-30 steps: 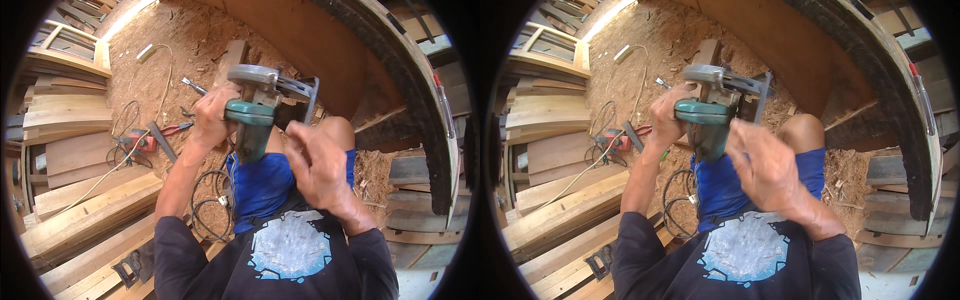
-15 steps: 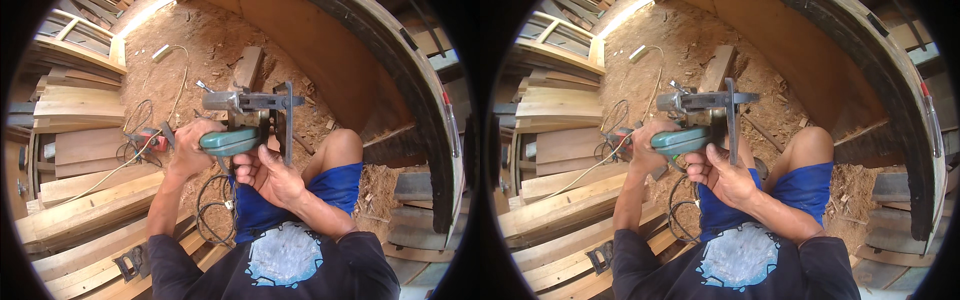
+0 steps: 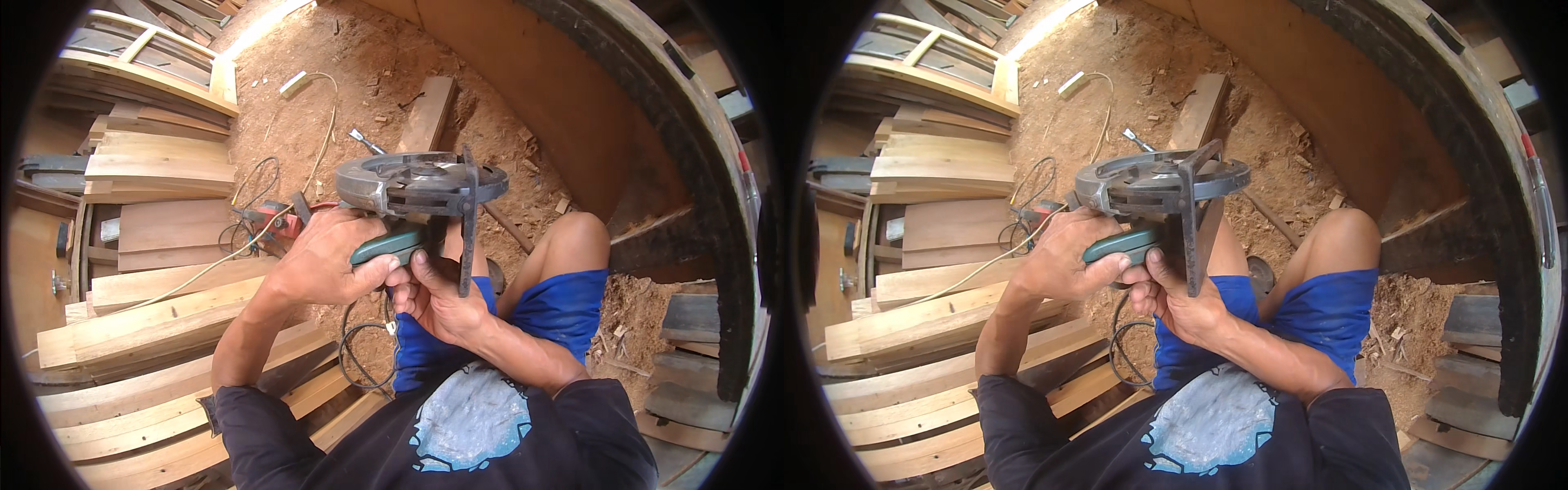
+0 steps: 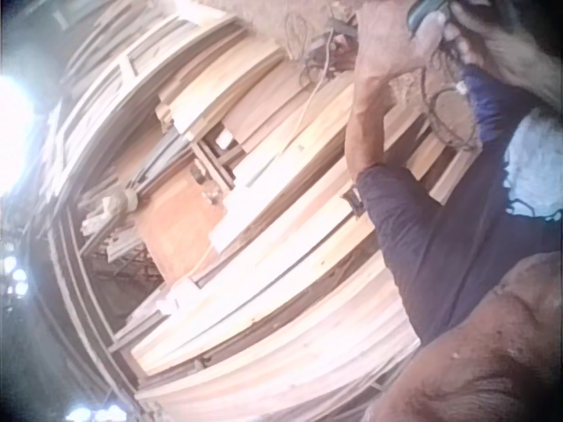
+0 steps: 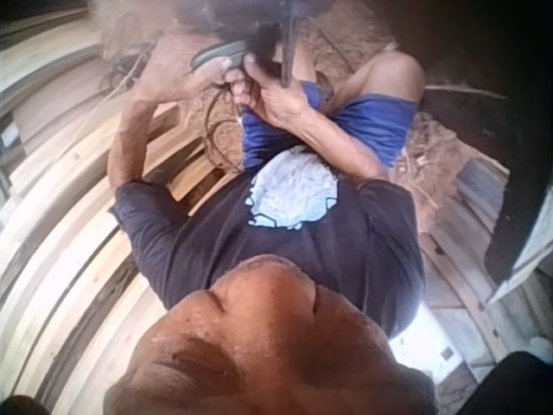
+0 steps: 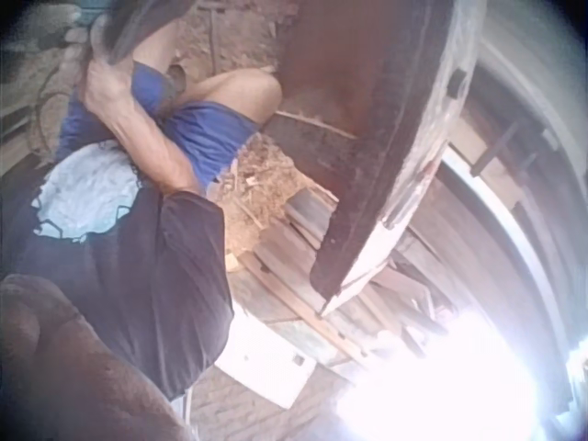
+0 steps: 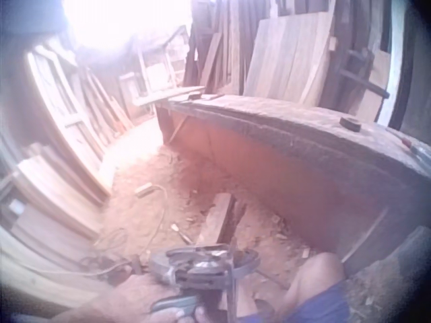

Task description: The person adjusts the blade guard and mechanical settings of a circular saw by hand while sitting in a woodworking area.

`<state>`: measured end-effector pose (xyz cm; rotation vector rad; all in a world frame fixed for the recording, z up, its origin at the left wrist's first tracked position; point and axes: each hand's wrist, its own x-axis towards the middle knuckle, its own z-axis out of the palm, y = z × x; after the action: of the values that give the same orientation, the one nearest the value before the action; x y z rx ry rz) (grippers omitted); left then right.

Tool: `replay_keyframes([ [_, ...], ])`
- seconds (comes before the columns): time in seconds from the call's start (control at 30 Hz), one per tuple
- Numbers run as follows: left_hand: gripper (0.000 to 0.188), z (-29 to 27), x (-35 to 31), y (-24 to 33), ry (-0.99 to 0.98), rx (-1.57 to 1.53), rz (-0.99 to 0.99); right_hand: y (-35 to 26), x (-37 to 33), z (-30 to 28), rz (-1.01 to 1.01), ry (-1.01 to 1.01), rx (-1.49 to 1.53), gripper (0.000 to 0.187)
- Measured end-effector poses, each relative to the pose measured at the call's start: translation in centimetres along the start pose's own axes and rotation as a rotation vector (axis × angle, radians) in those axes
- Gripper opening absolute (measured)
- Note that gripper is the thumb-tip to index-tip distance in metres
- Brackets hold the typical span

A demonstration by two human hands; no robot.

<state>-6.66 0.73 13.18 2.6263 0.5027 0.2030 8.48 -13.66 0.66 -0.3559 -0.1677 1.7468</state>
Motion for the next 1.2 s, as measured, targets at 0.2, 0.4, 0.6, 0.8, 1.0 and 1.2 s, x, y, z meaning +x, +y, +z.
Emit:
replay_keyframes([
  [0.2,0.028,0.0,0.3,1.6,0.071,0.038,0.03,0.8,-0.3,-0.3,-0.06,-0.022,-0.13,0.04],
  [0.4,0.024,0.5,0.1,1.5,0.126,-0.019,-0.063,0.5,0.5,-0.6,-0.079,-0.067,-0.134,0.043],
  [0.6,0.024,1.0,0.0,0.7,0.158,-0.028,-0.057,0.3,0.6,-0.6,-0.095,-0.06,-0.118,0.043],
  [0.8,0.027,-1.2,0.9,1.7,0.032,0.046,0.071,0.9,0.0,-1.1,-0.128,-0.064,-0.144,0.041],
  [1.0,0.028,-0.4,0.7,1.8,-0.068,0.034,0.043,-0.8,-3.6,0.2,-0.061,-0.025,-0.769,0.042],
  [1.2,0.035,0.9,1.0,2.9,0.026,0.141,-0.033,-2.6,-7.9,3.1,-0.396,0.009,-1.667,0.063],
])
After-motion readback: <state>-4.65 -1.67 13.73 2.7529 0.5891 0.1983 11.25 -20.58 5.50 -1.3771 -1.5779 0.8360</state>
